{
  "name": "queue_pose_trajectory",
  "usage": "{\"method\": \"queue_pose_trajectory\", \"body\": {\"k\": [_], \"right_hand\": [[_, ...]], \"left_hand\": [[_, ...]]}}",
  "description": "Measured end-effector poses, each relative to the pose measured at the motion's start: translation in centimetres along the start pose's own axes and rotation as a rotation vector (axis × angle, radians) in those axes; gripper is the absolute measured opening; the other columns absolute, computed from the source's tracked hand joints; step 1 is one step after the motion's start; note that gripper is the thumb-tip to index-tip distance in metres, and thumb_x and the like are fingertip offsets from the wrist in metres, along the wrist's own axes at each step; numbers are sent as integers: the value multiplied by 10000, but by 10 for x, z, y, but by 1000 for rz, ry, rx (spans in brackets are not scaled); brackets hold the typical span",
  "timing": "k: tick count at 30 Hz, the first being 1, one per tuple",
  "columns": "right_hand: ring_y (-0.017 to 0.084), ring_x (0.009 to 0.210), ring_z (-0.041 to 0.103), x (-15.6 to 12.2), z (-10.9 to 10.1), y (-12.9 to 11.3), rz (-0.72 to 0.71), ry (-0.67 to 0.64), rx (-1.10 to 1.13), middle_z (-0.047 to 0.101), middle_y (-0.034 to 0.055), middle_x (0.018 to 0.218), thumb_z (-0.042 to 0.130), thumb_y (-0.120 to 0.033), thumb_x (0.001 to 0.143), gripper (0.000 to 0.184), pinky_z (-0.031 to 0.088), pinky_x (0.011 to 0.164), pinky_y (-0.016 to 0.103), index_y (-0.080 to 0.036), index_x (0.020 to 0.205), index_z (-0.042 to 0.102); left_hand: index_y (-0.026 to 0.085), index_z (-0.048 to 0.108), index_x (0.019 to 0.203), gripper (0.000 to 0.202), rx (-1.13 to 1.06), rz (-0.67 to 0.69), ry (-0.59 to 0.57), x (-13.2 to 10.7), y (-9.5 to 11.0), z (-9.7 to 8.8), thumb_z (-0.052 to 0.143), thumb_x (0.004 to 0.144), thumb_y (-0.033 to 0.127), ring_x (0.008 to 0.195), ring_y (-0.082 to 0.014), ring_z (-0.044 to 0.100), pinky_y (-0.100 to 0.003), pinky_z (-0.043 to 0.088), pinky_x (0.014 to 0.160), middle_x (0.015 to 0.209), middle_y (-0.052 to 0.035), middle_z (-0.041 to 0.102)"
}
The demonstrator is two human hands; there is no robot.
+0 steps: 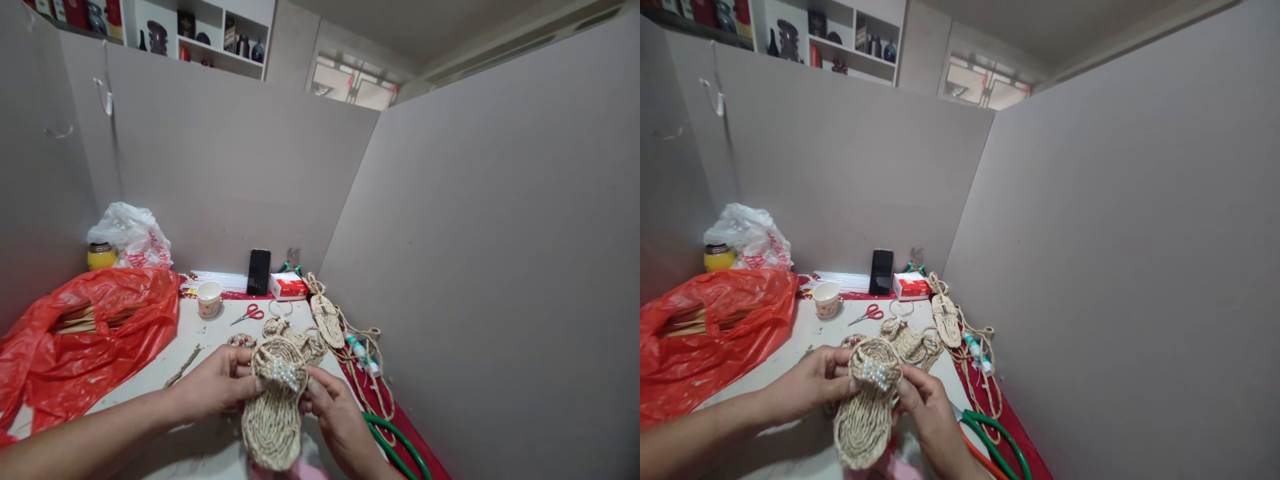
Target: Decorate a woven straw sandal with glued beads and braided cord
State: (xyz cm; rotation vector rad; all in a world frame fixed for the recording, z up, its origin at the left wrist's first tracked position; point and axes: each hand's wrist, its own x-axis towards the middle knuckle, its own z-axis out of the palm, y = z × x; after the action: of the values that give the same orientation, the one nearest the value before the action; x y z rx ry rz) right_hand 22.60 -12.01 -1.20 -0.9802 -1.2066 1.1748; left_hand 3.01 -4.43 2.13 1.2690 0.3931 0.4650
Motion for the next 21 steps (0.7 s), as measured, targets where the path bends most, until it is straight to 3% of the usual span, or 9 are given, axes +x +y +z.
{"method": "queue_pose_trajectory", "body": {"k": [4,10,13,16,21], "right_hand": [[166,737,590,1,4,-5,43,-90,18,683,27,811,725,-397,753,331,464,780,292,-202,1021,710],[165,690,559,3,4,-1,96,-1,-87,644,8,667,722,-422,740,266,440,689,262,-157,767,727],[148,649,519,4,1,1,100,23,-100,598,-8,634,708,-451,740,297,418,654,252,-157,699,690],[163,667,520,5,0,0,121,13,-123,574,-8,624,715,-452,725,302,419,676,269,-159,668,671],[161,671,521,4,4,-1,135,-39,-94,592,-9,630,756,-409,693,259,409,669,257,-160,678,687]], "left_hand": [[159,689,1035,356,-27,86,40,3,-2,-3,742,728,331,680,-150,640,-282,470,711,807,-67,716],[153,702,997,375,33,71,31,3,2,-7,772,678,337,759,-175,637,-316,465,789,853,-71,713],[164,696,1001,404,67,29,112,1,11,-10,795,638,312,787,-171,619,-298,468,768,871,-66,703],[167,695,978,349,66,32,220,0,17,-14,736,702,376,781,-162,599,-294,482,737,867,-58,687],[113,700,758,374,125,94,291,1,12,-15,660,756,485,632,-118,531,-236,440,620,700,-36,639]]}}
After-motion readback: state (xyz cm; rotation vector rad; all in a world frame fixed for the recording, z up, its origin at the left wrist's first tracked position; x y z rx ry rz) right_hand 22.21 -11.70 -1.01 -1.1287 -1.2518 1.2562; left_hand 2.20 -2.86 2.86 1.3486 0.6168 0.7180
